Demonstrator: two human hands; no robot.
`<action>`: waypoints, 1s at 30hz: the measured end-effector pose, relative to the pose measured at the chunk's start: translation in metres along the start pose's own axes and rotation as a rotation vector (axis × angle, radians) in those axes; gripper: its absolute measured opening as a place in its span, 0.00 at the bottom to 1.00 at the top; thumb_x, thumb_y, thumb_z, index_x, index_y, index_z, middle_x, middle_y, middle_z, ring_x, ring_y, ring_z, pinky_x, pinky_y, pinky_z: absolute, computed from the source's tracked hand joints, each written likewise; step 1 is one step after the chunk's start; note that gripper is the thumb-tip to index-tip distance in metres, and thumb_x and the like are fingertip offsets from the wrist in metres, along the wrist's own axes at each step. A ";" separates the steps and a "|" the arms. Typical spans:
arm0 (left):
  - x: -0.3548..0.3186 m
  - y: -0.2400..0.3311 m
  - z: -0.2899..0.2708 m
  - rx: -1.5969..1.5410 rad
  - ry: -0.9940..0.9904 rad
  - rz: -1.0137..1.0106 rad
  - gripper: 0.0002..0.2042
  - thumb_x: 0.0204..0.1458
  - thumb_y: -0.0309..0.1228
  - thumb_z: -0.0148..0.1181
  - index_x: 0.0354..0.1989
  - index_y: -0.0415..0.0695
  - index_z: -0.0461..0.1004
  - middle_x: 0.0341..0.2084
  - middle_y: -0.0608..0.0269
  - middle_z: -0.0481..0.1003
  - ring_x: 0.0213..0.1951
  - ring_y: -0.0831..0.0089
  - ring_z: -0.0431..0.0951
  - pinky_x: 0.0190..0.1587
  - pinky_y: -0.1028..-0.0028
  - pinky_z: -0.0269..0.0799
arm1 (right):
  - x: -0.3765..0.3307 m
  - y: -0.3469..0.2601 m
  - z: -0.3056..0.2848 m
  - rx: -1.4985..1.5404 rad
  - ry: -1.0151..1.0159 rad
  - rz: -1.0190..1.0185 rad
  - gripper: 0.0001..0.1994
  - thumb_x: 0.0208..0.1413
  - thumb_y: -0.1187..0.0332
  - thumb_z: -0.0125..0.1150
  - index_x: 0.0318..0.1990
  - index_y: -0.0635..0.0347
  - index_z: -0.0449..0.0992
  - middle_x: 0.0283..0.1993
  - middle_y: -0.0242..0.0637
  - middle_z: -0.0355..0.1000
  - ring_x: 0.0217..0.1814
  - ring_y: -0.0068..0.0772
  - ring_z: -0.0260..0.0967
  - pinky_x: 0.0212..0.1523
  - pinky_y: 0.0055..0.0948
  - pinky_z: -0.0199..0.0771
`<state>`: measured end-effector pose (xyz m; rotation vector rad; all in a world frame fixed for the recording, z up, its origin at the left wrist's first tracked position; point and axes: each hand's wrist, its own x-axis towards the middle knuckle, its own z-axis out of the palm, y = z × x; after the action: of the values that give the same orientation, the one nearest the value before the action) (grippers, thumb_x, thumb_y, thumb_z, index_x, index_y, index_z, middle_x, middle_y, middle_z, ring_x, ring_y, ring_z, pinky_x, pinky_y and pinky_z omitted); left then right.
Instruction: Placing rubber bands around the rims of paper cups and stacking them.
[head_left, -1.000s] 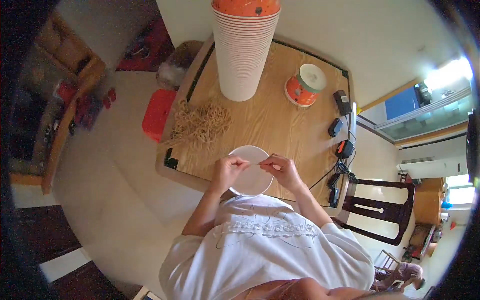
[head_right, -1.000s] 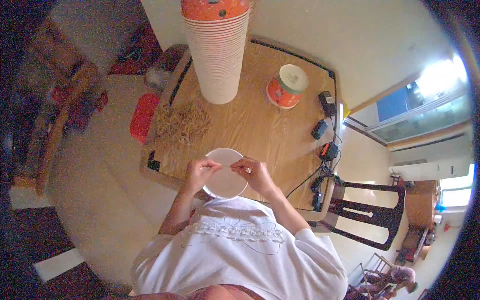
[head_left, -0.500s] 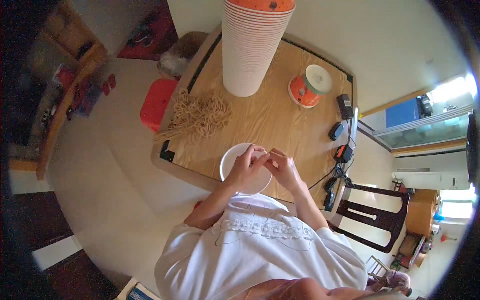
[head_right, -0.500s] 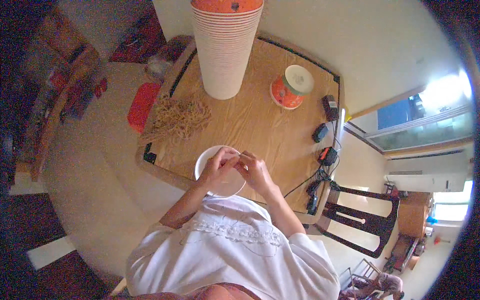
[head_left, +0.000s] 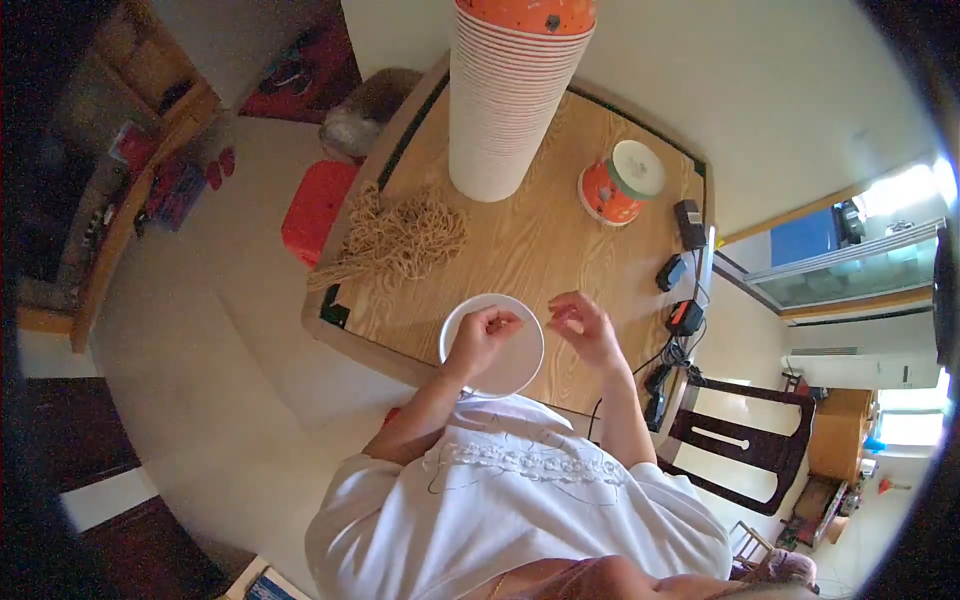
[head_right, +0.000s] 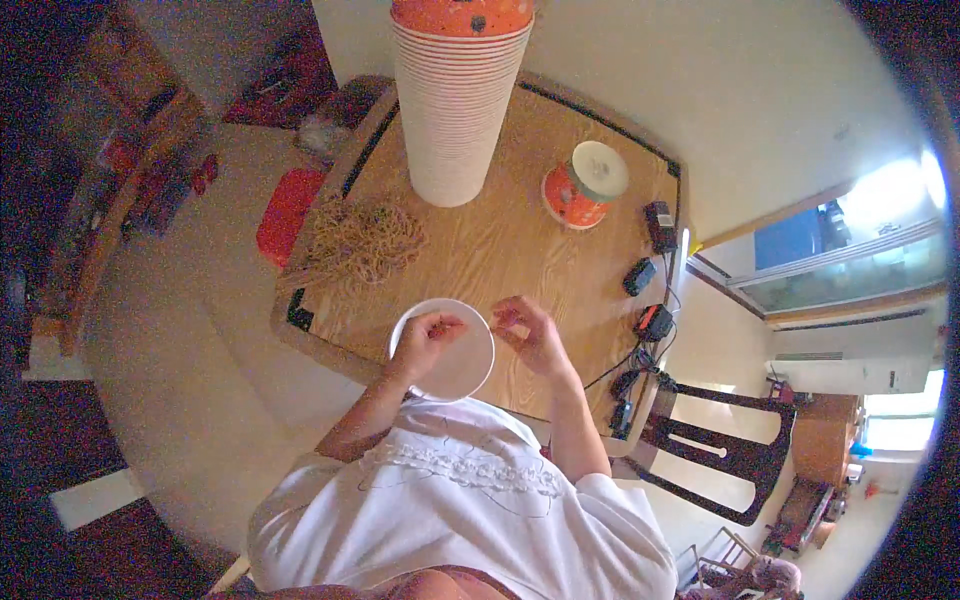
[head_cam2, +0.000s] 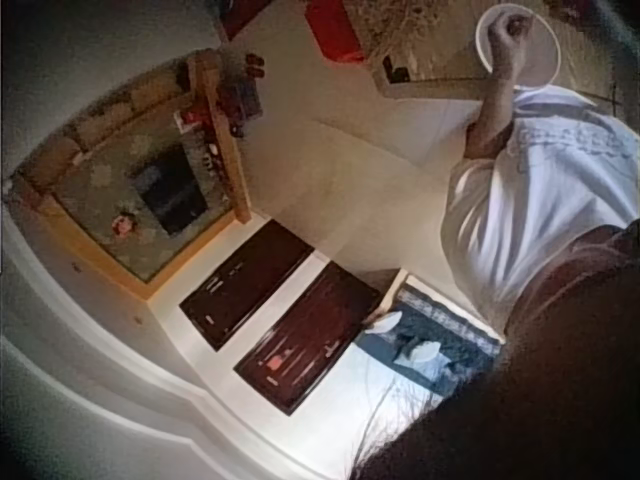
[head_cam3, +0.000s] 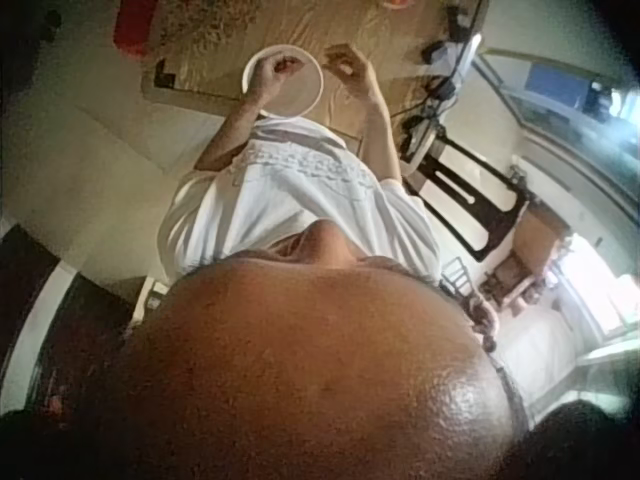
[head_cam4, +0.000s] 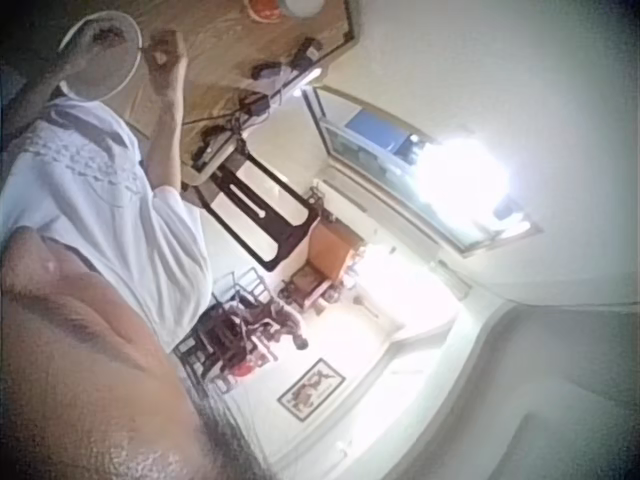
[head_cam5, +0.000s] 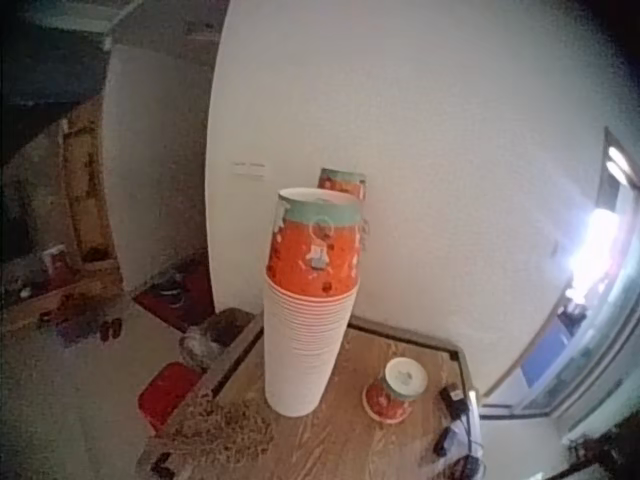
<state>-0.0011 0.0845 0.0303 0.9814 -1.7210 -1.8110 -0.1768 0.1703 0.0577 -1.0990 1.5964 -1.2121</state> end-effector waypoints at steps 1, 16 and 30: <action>0.001 -0.003 0.000 -0.001 0.000 0.002 0.06 0.46 0.28 0.58 0.28 0.38 0.73 0.23 0.68 0.73 0.26 0.84 0.69 0.30 0.81 0.66 | 0.000 -0.004 0.004 -0.053 -0.053 -0.068 0.13 0.41 0.79 0.60 0.38 0.62 0.71 0.40 0.34 0.68 0.41 0.28 0.68 0.40 0.24 0.69; -0.003 0.002 0.013 -0.110 0.062 0.132 0.05 0.45 0.26 0.58 0.29 0.39 0.74 0.22 0.67 0.74 0.26 0.84 0.71 0.28 0.83 0.66 | 0.003 0.006 0.020 -0.306 -0.078 -0.081 0.06 0.50 0.71 0.52 0.30 0.65 0.69 0.28 0.40 0.66 0.31 0.35 0.66 0.33 0.27 0.65; 0.007 -0.013 0.011 -0.221 0.000 -0.084 0.08 0.44 0.29 0.61 0.30 0.40 0.75 0.26 0.68 0.74 0.30 0.82 0.71 0.34 0.82 0.66 | 0.007 0.014 0.016 -0.196 -0.023 -0.199 0.04 0.47 0.75 0.56 0.32 0.64 0.73 0.33 0.37 0.71 0.36 0.30 0.69 0.37 0.26 0.68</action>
<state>-0.0115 0.0883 0.0163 0.9723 -1.4599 -2.0036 -0.1657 0.1617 0.0401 -1.4202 1.6446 -1.1833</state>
